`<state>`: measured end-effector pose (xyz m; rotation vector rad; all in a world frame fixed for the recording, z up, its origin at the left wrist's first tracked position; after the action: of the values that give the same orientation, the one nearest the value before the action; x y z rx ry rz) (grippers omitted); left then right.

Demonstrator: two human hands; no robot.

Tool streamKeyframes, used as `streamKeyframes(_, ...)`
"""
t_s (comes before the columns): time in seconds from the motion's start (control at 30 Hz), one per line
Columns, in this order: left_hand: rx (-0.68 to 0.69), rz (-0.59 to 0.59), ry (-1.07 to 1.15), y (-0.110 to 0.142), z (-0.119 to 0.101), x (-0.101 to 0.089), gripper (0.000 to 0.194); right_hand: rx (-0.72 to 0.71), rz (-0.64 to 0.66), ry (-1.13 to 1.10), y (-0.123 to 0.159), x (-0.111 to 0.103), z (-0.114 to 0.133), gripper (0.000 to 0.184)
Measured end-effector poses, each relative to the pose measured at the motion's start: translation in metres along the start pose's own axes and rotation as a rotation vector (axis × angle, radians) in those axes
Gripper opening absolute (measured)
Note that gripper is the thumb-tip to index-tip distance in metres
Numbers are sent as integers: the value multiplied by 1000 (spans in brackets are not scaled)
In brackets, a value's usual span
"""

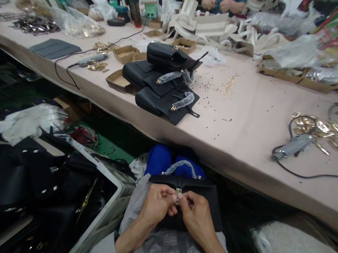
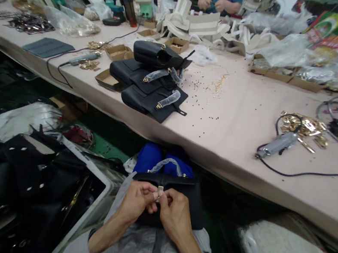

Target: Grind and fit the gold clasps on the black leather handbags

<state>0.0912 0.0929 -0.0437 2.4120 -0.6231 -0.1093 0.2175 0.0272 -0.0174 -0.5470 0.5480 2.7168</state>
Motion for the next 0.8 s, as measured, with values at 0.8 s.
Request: streamKeyframes(0.8, -239, 48, 380, -5, 25, 18, 31, 23, 96, -136, 6, 5, -8, 40)
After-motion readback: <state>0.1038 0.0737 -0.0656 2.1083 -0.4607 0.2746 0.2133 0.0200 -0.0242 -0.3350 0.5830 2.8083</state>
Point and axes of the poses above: each hand's wrist, its own y-axis away from the middle knuckle, its own x-axis out of the palm, z = x × y, the point moved 9 cm from there along -y, towards the middle knuckle, and after that the axes turned 2 degrees about -x, right-handed, at the moved point
